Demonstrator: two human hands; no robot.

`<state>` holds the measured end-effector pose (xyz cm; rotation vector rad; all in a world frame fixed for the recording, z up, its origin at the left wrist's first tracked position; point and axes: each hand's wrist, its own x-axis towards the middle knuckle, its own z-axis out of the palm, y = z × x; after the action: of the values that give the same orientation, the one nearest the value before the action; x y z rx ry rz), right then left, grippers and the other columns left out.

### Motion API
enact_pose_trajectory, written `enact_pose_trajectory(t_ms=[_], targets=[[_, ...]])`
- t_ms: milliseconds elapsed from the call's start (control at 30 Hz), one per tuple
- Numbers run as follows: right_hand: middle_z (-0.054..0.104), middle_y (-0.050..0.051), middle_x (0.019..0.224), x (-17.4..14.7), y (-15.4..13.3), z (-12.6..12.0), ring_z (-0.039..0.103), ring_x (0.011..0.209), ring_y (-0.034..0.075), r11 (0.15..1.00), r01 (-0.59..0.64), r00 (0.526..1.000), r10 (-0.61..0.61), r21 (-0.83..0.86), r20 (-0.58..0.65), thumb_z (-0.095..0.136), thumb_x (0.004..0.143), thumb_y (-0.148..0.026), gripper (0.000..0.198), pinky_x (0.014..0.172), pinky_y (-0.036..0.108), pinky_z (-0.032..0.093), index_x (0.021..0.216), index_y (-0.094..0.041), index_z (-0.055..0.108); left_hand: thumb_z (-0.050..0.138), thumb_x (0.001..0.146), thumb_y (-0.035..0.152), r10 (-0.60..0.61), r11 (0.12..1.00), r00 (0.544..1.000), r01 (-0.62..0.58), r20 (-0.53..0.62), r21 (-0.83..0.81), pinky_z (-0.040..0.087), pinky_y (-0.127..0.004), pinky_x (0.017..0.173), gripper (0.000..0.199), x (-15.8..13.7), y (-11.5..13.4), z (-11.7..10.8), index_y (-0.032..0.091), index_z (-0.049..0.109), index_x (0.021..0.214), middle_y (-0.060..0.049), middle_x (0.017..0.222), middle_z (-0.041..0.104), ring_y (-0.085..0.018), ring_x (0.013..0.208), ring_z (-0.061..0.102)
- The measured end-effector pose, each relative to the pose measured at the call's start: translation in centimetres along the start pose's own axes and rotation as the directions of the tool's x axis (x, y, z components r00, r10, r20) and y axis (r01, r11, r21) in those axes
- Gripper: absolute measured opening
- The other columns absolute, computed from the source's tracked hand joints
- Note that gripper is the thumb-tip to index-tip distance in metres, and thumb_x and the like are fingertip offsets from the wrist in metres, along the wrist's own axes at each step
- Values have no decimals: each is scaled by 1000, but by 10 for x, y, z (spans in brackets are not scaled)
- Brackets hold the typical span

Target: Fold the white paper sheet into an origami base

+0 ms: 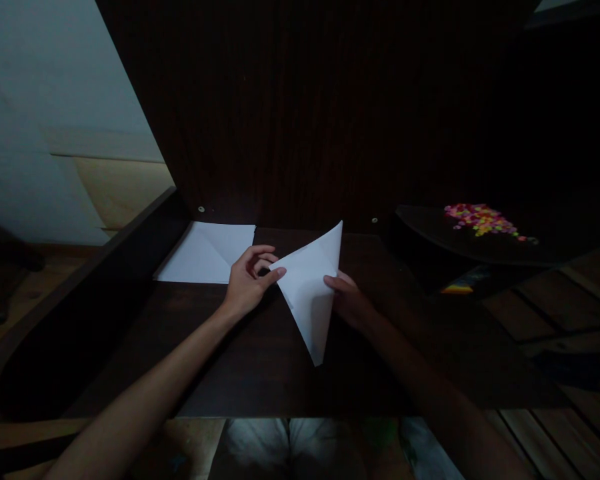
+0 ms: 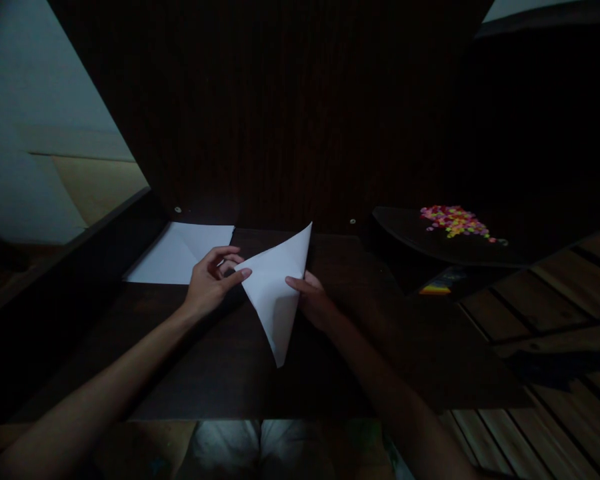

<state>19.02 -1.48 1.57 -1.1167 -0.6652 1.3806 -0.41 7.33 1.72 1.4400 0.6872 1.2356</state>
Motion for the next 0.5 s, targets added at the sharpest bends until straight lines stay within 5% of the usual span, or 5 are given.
enact_pose_trajectory(t_ms=[267, 400, 500], targets=[[75, 5, 80, -2, 3, 13, 68, 72, 23, 1000, 12, 958, -11, 4, -287, 86, 50, -28, 45, 64, 33, 53, 89, -17, 66, 84, 63, 28, -91, 995, 996, 90, -23, -40, 53, -21, 63, 49, -9, 3, 9, 17, 60, 104, -2, 93, 65, -10, 68, 65], [75, 5, 79, -1, 3, 12, 69, 70, 24, 1000, 22, 949, -21, -1, -315, 86, 50, -28, 44, 62, 32, 54, 88, -17, 67, 87, 59, 31, -231, 968, 972, 234, 41, -90, 57, -24, 61, 54, -12, 5, 12, 17, 62, 105, 2, 78, 65, -11, 63, 66], [76, 6, 81, -1, 6, 10, 70, 74, 25, 999, 28, 950, -32, -16, -311, 86, 52, -29, 43, 64, 33, 55, 89, -17, 68, 87, 60, 37, -313, 943, 944, 322, 103, -81, 59, -26, 58, 41, -14, 6, 14, 13, 66, 86, 1, 66, 66, -15, 61, 67]])
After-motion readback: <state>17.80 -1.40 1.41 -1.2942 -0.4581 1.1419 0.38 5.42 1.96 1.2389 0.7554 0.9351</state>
